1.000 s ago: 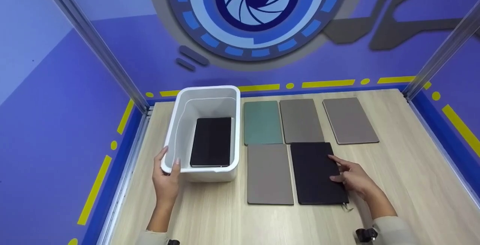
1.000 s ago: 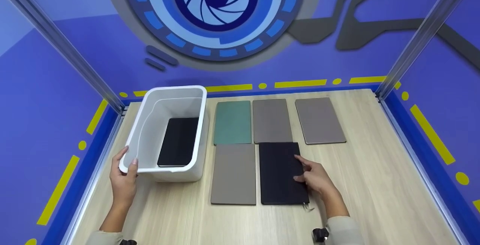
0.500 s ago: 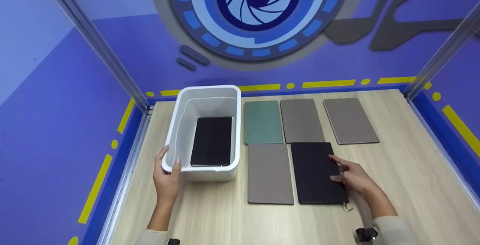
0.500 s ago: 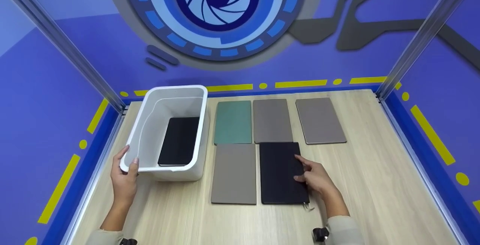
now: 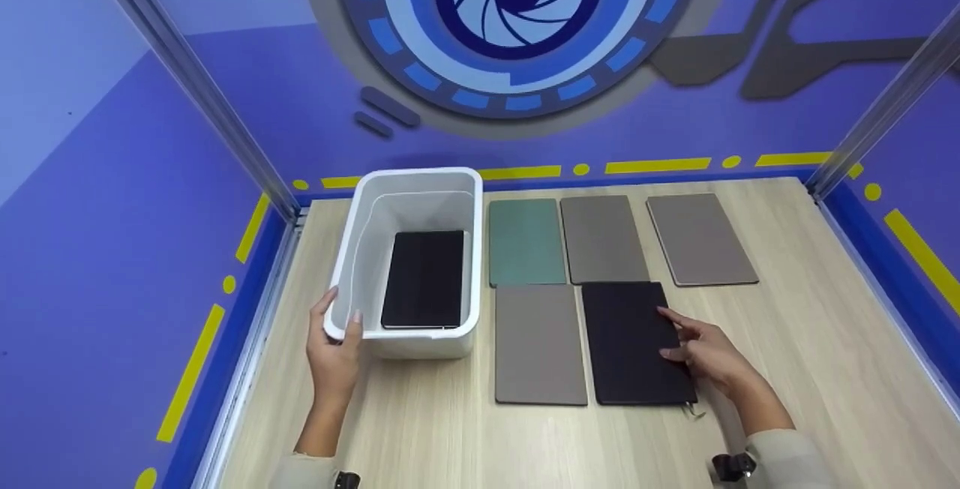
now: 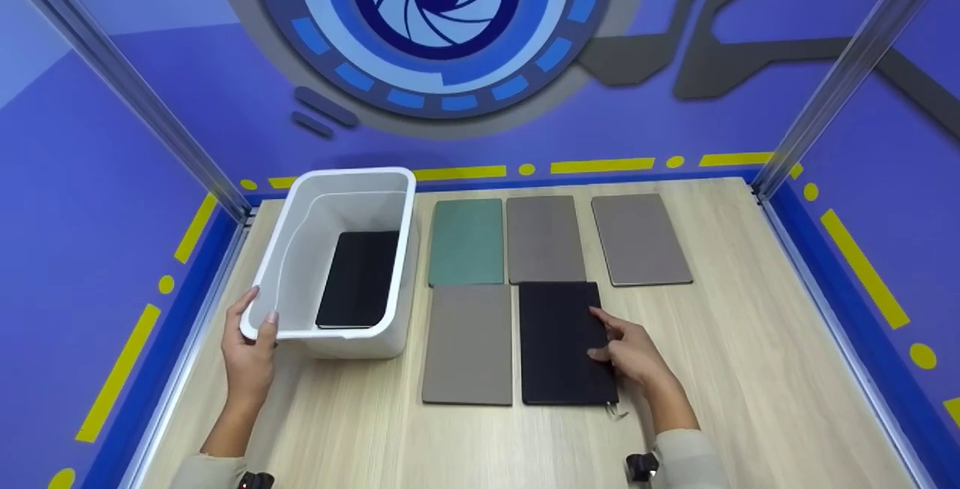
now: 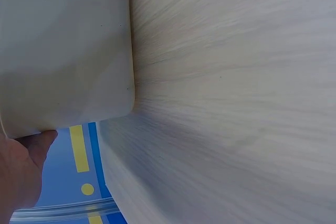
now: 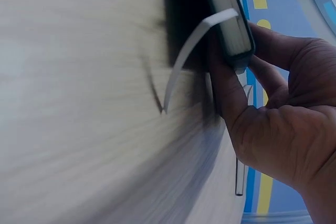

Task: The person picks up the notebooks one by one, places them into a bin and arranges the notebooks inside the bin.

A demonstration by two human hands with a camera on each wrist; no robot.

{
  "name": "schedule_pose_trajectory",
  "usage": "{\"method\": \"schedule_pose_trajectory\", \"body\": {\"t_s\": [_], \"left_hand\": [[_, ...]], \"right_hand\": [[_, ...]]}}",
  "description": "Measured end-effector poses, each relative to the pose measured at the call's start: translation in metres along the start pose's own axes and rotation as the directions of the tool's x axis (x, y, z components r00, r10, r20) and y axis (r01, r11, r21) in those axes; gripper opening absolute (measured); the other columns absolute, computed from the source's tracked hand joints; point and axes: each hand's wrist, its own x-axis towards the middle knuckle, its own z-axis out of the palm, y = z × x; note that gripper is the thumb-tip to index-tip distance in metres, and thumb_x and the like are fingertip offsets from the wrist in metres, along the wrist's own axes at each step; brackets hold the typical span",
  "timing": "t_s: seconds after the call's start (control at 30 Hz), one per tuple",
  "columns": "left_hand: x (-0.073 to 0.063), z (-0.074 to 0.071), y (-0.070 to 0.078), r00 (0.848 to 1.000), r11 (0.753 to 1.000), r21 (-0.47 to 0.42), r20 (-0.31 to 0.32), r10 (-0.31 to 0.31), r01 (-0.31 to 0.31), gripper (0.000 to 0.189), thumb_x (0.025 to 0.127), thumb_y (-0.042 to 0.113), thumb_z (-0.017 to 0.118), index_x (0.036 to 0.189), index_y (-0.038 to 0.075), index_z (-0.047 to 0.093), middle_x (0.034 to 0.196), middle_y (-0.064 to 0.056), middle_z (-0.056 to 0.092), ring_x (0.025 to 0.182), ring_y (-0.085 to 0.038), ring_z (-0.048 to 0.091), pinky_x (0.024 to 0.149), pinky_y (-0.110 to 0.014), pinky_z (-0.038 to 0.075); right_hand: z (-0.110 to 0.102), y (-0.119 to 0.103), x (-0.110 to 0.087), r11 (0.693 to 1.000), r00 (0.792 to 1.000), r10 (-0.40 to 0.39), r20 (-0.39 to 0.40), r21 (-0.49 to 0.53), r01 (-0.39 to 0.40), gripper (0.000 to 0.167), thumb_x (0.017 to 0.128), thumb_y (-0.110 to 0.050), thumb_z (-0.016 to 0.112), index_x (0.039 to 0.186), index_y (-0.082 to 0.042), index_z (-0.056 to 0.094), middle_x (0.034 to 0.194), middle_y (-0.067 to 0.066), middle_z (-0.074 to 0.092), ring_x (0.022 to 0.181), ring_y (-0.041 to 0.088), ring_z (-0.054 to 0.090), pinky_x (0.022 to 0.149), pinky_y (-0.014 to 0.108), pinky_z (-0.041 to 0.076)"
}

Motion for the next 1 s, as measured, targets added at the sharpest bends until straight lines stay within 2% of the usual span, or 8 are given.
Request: {"method": "schedule_pose_trajectory", "body": {"t_s": [0.13,0.37,0.63,1.0], "left_hand": [[0.0007,0.0008,-0.0007,1.0,1.0,-0.007,0.005,0.003,-0.003,0.057,0.097,0.001,0.069,0.152,0.005,0.055,0.148,-0.024,0.06,0.119,-0.001,0.06,0.097,-0.01,0.047],[0.0004,-0.0016,-0.0008,1.0,0.999,0.029,0.013,-0.024,0.024,0.057,0.099,0.004,0.069,0.153,0.01,0.054,0.15,-0.019,0.06,0.122,-0.001,0.059,0.098,-0.009,0.046],[0.002,-0.0023,0.001,1.0,0.999,0.043,0.01,-0.013,0.012,0.057,0.098,0.005,0.07,0.153,0.01,0.055,0.151,-0.019,0.059,0.123,-0.001,0.058,0.098,-0.008,0.045],[-0.0004,-0.0015,0.0018,1.0,0.998,0.055,0.005,-0.007,0.007,0.056,0.098,0.002,0.069,0.152,0.01,0.056,0.154,-0.016,0.059,0.127,-0.005,0.058,0.101,-0.008,0.044]], "right_hand": [[-0.0025,0.0016,0.0002,1.0,1.0,-0.007,-0.001,-0.003,0.007,0.089,0.095,-0.005,0.073,0.17,-0.019,0.029,0.145,0.029,0.042,0.104,0.025,0.061,0.084,0.037,0.058],[-0.0016,-0.0015,0.0012,0.999,1.0,0.013,0.009,0.029,-0.013,0.088,0.095,-0.005,0.072,0.17,-0.018,0.028,0.143,0.028,0.042,0.103,0.027,0.068,0.085,0.039,0.061],[-0.0039,-0.0036,0.0028,1.0,1.0,0.01,0.01,-0.002,-0.01,0.089,0.095,-0.007,0.074,0.17,-0.018,0.028,0.149,0.03,0.033,0.107,0.027,0.057,0.085,0.036,0.057],[-0.0051,-0.0006,0.0007,1.0,1.0,0.003,0.016,0.005,-0.003,0.09,0.094,-0.006,0.075,0.17,-0.017,0.028,0.149,0.031,0.034,0.106,0.027,0.058,0.085,0.037,0.057]]}}
